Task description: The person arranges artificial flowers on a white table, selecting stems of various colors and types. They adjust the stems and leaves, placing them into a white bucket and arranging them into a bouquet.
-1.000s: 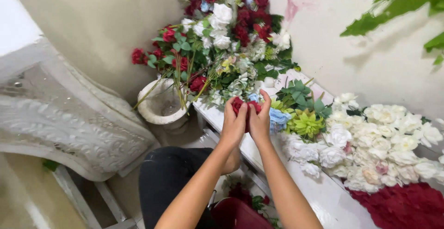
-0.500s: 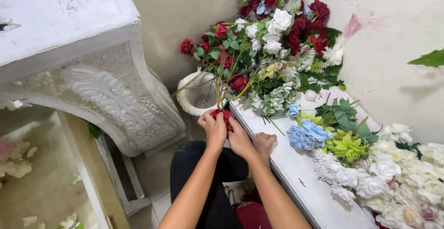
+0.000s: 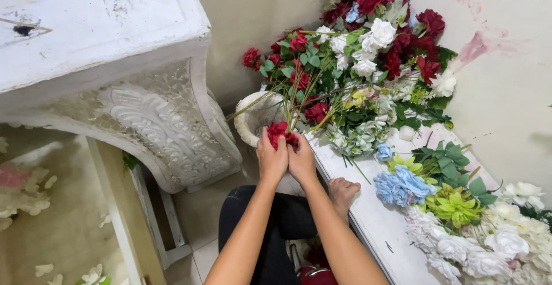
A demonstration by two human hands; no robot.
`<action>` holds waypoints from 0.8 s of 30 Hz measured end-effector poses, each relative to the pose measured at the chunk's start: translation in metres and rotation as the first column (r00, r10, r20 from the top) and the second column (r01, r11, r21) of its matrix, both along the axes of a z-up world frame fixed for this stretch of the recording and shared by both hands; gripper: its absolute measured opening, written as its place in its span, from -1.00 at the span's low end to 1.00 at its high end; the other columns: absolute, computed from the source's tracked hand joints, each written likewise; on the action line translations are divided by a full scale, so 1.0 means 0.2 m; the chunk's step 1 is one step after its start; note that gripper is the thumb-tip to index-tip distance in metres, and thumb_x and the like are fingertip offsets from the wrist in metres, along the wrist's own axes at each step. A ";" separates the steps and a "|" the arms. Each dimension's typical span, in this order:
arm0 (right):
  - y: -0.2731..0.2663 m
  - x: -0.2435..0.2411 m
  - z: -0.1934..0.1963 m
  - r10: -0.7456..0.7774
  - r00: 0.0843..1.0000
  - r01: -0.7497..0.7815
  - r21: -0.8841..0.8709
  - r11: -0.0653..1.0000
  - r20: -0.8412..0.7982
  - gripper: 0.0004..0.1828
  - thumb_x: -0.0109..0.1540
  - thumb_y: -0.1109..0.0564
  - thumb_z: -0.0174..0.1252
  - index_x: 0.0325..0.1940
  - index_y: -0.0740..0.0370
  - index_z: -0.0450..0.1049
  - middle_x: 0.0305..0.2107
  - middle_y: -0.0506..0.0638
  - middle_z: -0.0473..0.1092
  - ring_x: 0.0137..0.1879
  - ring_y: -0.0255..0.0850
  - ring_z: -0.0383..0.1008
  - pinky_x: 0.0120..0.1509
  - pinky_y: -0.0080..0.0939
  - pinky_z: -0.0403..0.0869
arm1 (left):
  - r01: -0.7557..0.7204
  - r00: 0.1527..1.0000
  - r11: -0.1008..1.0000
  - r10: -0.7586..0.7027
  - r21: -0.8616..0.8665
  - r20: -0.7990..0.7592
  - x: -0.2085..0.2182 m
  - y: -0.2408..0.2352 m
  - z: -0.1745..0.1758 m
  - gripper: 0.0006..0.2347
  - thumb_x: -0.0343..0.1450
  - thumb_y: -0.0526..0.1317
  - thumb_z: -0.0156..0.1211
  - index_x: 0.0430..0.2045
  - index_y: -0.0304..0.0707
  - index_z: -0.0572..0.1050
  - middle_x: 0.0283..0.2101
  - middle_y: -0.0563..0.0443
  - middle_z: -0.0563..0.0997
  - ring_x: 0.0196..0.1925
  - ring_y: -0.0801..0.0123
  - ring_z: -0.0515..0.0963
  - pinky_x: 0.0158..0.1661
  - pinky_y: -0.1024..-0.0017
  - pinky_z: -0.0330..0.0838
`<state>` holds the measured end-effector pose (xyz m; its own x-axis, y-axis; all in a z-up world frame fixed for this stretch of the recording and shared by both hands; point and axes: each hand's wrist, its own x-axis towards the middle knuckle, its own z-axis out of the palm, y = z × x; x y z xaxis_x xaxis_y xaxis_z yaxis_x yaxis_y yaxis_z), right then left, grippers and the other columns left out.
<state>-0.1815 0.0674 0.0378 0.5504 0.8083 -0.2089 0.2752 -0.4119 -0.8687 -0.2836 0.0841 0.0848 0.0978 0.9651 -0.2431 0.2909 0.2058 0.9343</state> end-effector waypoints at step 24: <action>-0.13 0.37 -0.01 -0.106 0.993 0.101 0.081 0.992 0.059 -0.54 0.35 -0.15 0.07 0.34 -0.13 0.40 0.27 0.02 0.27 0.28 0.09 0.43 0.42 -0.01 0.40 | 0.399 0.916 0.917 -0.400 -0.029 -0.042 0.31 -0.06 0.21 -0.32 0.55 0.12 -0.19 0.50 -0.35 -0.08 0.54 -0.44 -0.11 0.58 -0.26 -0.18 0.49 -0.05 -0.27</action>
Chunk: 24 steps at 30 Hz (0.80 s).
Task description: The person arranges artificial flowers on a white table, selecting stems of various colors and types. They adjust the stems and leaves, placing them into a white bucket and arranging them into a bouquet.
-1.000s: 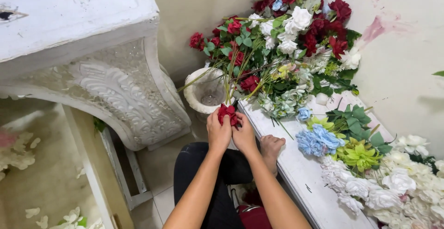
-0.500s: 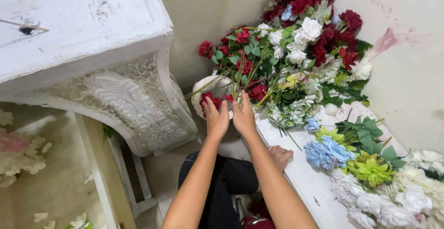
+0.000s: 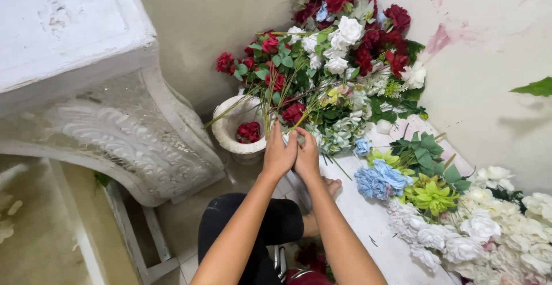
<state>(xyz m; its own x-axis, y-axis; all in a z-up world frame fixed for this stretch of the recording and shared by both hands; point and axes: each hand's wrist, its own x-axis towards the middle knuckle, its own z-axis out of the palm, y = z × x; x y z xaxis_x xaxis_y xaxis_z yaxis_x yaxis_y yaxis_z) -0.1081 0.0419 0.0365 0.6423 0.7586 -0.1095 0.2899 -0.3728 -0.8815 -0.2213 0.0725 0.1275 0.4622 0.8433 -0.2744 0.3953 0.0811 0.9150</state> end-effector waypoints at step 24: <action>0.08 0.53 -0.38 -0.107 0.994 0.112 -0.177 0.978 0.035 -0.54 0.32 -0.10 0.13 0.26 0.08 0.46 0.06 0.10 0.49 0.24 0.11 0.48 0.29 0.03 0.47 | 0.052 0.999 0.989 -0.053 0.137 0.005 0.51 0.11 -0.49 -0.49 0.55 -0.05 -0.09 0.34 -0.45 0.26 0.38 -0.49 0.28 0.48 -0.21 0.20 0.43 0.00 0.03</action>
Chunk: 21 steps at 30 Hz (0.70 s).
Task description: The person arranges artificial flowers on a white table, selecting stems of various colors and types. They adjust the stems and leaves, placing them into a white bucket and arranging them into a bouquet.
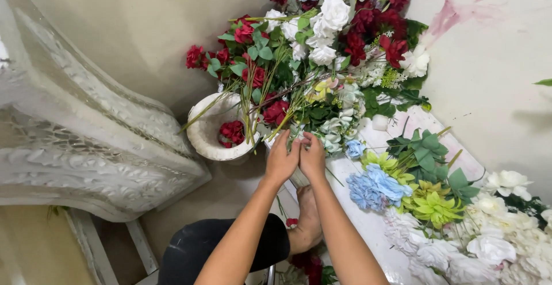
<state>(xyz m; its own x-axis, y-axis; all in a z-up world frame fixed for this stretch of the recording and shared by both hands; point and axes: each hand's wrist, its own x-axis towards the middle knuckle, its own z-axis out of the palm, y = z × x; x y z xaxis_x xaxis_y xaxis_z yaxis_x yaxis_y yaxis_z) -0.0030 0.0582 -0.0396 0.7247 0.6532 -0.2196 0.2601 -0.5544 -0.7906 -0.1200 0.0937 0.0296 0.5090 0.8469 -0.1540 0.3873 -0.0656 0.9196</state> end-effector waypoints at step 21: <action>0.35 0.50 0.23 0.234 0.972 -0.231 0.194 0.953 0.006 -0.31 0.39 0.24 -0.03 0.61 0.12 -0.01 0.44 0.22 0.10 0.49 0.25 0.13 0.51 0.17 0.33 | -0.029 0.999 0.995 0.032 0.094 -0.034 0.69 0.51 -0.11 -0.50 0.52 0.07 -0.07 0.26 -0.29 0.38 0.50 -0.23 0.12 0.50 -0.14 0.18 0.39 -0.01 0.15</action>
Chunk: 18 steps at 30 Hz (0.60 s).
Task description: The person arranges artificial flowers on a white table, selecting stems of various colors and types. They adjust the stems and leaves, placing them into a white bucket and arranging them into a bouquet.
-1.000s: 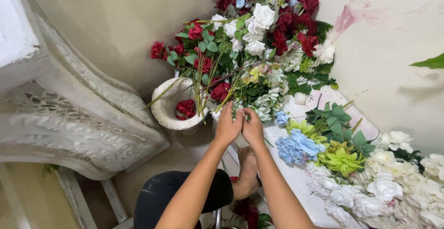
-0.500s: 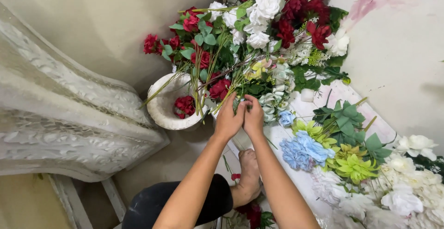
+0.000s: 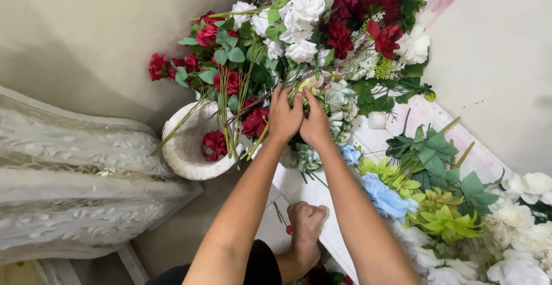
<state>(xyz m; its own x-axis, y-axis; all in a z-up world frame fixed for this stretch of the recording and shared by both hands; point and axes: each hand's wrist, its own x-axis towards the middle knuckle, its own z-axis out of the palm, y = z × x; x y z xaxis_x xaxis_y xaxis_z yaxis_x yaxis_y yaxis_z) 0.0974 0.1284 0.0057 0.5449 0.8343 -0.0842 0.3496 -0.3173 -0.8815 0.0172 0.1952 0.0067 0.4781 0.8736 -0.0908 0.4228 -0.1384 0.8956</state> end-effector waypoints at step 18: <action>-0.21 0.08 0.04 -0.181 0.816 0.361 0.239 0.901 -0.549 -0.43 0.45 -0.16 -0.02 0.42 0.24 0.33 0.31 0.37 0.27 0.43 0.17 0.27 0.49 0.15 0.30 | 0.131 0.980 0.991 -0.126 -0.020 0.156 -0.12 -0.44 0.54 -0.50 0.46 0.05 0.03 0.20 -0.34 0.45 0.34 -0.25 0.41 0.37 -0.13 0.38 0.29 0.17 0.36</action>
